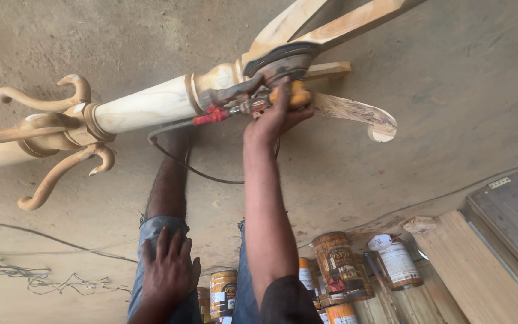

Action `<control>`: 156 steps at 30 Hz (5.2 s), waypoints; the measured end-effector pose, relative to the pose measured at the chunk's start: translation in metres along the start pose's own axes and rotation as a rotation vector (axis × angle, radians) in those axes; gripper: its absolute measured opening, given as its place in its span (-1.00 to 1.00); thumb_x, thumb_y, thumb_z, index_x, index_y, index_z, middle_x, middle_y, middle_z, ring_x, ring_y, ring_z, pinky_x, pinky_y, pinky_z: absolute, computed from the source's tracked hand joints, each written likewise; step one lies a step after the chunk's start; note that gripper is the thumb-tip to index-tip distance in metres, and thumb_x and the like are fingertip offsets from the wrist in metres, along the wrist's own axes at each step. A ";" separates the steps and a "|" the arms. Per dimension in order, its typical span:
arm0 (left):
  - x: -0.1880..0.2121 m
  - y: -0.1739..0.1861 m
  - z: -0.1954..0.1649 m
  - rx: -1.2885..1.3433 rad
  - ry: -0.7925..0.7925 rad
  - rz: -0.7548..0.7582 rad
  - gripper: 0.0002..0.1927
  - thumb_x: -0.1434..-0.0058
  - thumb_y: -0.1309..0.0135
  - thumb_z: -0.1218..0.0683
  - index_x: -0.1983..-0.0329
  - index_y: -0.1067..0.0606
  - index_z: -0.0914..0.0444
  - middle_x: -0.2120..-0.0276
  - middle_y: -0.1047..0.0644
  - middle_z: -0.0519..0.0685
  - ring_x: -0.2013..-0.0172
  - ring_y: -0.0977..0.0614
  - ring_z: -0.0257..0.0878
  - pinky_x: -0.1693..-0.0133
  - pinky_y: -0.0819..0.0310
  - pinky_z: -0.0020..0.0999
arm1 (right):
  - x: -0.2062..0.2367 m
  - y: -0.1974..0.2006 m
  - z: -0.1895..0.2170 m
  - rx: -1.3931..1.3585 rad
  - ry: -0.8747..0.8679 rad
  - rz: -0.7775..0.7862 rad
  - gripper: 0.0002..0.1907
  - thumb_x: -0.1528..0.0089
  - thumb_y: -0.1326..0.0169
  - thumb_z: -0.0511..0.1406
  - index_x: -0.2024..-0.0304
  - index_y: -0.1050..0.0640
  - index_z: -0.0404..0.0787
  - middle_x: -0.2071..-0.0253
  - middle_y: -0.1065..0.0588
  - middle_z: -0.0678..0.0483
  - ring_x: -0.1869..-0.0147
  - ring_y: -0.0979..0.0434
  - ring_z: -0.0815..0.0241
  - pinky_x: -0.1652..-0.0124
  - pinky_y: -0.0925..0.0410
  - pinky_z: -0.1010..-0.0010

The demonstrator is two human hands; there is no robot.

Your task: The person uses a handheld orbital sander to smooth the surface of a carved wooden object, likely a table base. They move the sander along the central column and the curved legs, repositioning the object as needed to reach different areas.

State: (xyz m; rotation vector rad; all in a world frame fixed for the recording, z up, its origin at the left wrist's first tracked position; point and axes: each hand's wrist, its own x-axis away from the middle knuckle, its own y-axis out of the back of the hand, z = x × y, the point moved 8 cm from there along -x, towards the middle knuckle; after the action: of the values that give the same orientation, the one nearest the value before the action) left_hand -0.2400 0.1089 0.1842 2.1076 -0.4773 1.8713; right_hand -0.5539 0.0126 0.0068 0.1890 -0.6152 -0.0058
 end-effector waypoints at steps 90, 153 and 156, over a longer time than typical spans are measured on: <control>0.000 0.023 -0.001 -0.031 0.018 0.000 -0.32 -0.24 0.12 -0.27 -0.39 -0.32 0.07 -0.48 -0.17 -0.03 -0.47 0.03 0.00 -0.34 0.26 0.36 | -0.205 0.008 0.168 0.082 0.450 0.249 -0.02 -0.24 -0.31 -0.17 -0.42 0.08 -0.19 -0.41 -0.12 -0.33 -0.46 -0.36 -0.29 -0.31 -0.43 -0.14; 0.005 0.003 0.011 0.080 -0.051 -0.105 -0.36 -0.21 0.08 -0.23 -0.31 -0.39 0.12 -0.43 -0.25 0.00 -0.45 -0.03 0.03 -0.31 0.16 0.41 | -0.059 0.012 0.027 0.271 0.332 0.191 -0.10 -0.21 -0.27 -0.20 -0.38 0.02 -0.17 -0.32 -0.12 -0.32 -0.37 -0.35 -0.16 -0.24 -0.44 0.02; 0.003 0.003 0.010 0.042 -0.056 -0.094 -0.34 -0.17 0.06 -0.25 -0.31 -0.38 0.10 -0.44 -0.22 -0.02 -0.48 -0.02 0.04 -0.29 0.16 0.41 | -0.029 -0.003 0.024 0.293 0.402 0.232 -0.14 -0.26 -0.27 -0.24 -0.38 0.00 -0.21 -0.35 -0.11 -0.30 -0.38 -0.33 -0.10 -0.29 -0.43 0.10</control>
State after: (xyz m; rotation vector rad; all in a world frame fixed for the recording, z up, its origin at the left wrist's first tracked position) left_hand -0.2323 0.1016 0.1862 2.1748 -0.3468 1.7900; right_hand -0.5913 0.0072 0.0092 0.3905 -0.2305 0.3407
